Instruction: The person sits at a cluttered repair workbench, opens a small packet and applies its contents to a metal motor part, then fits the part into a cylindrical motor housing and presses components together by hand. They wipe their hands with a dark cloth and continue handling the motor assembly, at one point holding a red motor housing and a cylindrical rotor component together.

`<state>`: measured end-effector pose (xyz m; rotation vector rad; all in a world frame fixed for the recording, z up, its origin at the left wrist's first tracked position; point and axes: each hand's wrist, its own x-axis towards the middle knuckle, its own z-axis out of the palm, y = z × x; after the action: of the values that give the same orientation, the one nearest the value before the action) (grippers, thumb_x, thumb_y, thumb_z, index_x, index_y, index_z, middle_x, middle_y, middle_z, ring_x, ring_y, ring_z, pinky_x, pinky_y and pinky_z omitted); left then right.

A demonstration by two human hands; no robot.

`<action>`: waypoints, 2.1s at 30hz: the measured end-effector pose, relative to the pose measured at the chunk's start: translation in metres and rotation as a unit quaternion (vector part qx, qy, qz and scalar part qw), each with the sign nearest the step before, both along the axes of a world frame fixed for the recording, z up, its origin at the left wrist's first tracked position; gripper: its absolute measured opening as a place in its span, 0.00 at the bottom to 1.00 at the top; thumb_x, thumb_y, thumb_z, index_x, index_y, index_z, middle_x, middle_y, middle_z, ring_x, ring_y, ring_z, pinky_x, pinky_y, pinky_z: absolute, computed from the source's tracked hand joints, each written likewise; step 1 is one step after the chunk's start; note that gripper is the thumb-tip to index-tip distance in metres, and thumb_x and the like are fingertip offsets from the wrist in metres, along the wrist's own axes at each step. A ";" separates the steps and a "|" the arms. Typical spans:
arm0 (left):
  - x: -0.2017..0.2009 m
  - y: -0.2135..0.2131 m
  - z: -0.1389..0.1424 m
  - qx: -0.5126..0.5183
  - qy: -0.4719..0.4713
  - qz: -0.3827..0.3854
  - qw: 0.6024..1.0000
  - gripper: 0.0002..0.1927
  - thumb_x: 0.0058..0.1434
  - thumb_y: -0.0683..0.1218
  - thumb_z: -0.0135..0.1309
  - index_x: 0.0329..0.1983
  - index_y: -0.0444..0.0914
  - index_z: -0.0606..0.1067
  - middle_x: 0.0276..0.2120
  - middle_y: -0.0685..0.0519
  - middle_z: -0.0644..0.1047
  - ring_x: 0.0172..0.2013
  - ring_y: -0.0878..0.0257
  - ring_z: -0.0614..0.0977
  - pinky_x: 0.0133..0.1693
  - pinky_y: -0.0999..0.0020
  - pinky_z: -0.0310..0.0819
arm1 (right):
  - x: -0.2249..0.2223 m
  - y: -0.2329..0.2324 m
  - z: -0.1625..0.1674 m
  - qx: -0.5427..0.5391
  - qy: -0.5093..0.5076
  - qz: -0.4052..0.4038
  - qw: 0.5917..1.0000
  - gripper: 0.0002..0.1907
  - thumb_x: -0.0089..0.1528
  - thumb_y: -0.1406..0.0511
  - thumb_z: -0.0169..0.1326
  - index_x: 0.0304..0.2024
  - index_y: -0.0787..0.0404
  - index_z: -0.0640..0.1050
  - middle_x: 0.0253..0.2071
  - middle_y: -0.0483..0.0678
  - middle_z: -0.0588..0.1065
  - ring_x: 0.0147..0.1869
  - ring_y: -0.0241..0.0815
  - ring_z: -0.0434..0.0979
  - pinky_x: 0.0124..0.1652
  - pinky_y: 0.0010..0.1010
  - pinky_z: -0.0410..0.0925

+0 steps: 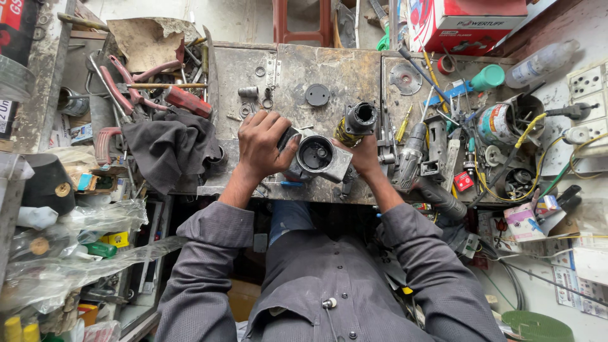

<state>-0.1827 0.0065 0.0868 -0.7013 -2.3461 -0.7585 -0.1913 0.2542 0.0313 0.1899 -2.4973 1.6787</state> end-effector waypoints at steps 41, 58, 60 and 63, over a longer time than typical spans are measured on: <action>-0.007 0.008 0.001 -0.013 -0.011 -0.001 1.000 0.13 0.59 0.52 0.58 0.31 0.38 0.74 0.29 0.50 0.72 0.33 0.52 0.74 0.38 0.57 0.64 | 0.154 0.072 0.022 0.227 -0.282 0.011 0.932 0.38 0.43 0.58 0.70 0.55 0.58 0.72 0.37 0.58 0.81 0.44 0.60 0.83 0.43 0.45 0.73; -0.008 0.005 -0.007 -0.019 0.003 -0.004 1.000 0.16 0.62 0.56 0.55 0.30 0.38 0.74 0.28 0.50 0.72 0.32 0.54 0.74 0.37 0.58 0.64 | 0.153 0.057 0.033 0.259 -0.291 -0.006 0.921 0.42 0.44 0.54 0.69 0.58 0.59 0.70 0.38 0.59 0.81 0.44 0.60 0.83 0.44 0.45 0.73; -0.007 0.005 -0.005 -0.015 0.013 -0.005 1.000 0.16 0.61 0.55 0.55 0.31 0.38 0.74 0.29 0.50 0.72 0.33 0.53 0.74 0.38 0.58 0.64 | 0.152 0.057 0.034 0.268 -0.293 -0.009 0.918 0.43 0.44 0.53 0.69 0.59 0.59 0.70 0.38 0.60 0.81 0.44 0.60 0.83 0.44 0.45 0.73; -0.007 0.005 -0.001 -0.019 0.007 -0.007 1.000 0.14 0.61 0.54 0.56 0.30 0.38 0.73 0.28 0.50 0.72 0.32 0.53 0.73 0.37 0.58 0.64 | 0.154 0.058 0.037 0.268 -0.293 -0.010 0.917 0.43 0.44 0.52 0.69 0.58 0.60 0.70 0.38 0.60 0.81 0.44 0.60 0.83 0.44 0.45 0.73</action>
<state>-0.1896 0.0113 0.0854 -0.7389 -2.3499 -0.7151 -0.0377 0.3122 0.0688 -0.3492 -3.3413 1.1020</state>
